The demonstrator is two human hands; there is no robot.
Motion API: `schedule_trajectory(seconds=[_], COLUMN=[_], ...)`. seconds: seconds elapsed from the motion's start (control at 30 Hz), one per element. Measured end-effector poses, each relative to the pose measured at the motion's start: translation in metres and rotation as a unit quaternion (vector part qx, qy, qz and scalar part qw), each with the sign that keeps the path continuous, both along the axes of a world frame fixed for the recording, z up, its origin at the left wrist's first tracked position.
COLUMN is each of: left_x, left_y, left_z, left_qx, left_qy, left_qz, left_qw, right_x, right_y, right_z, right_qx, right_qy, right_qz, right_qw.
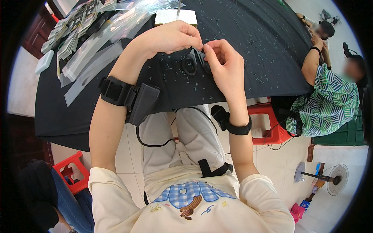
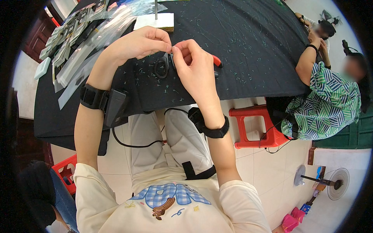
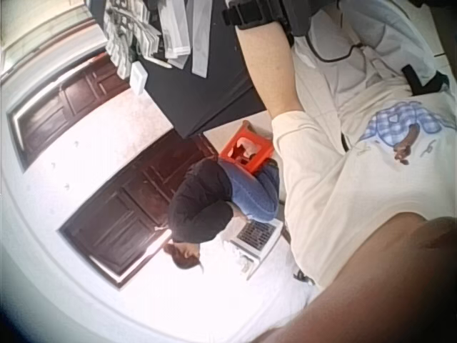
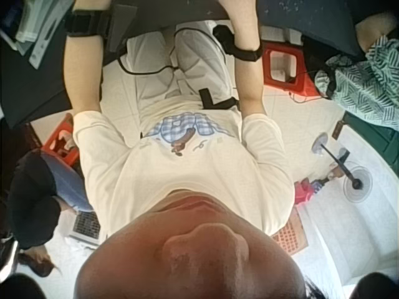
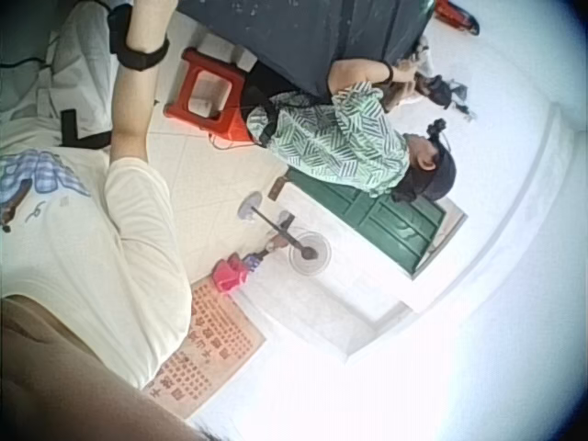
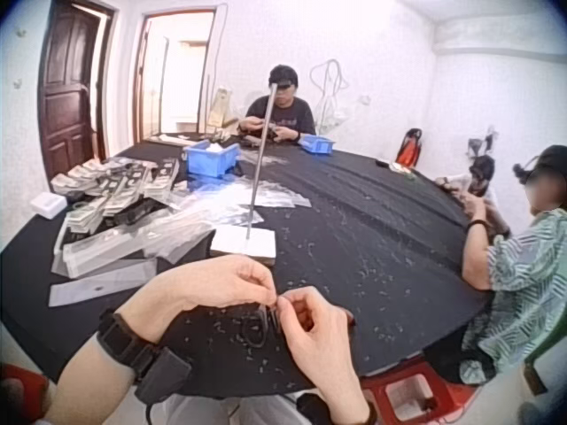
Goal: Assembling small fishing tackle components using hands and small tools at a table.
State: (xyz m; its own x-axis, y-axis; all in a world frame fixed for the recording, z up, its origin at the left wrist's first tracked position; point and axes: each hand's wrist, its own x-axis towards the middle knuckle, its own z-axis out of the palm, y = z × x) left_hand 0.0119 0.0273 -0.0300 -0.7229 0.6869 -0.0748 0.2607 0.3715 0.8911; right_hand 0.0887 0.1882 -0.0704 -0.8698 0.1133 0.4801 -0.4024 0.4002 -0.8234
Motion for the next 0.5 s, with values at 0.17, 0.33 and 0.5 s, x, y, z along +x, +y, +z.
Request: schedule_trajectory(seconds=[0.17,0.33,0.5], left_x=[0.0009,-0.0005,-0.0021], left_y=[0.0001,-0.0005,0.0003], left_z=[0.0015,0.0001,-0.0009], left_qx=[-0.001,-0.007,-0.021], left_qy=[-0.004,-0.007,-0.005], left_qz=[-0.003,-0.003,-0.006], left_qw=[1.000,1.000,1.000], right_x=[-0.0003,-0.0001,0.0003], right_y=[0.0004,0.0000,0.0002], right_z=[-0.0009,-0.0004,-0.0004], right_qx=[0.010,0.017,0.028], right_qy=[0.004,0.006,0.003], right_qz=[-0.001,0.001,0.001], right_qw=[1.000,1.000,1.000])
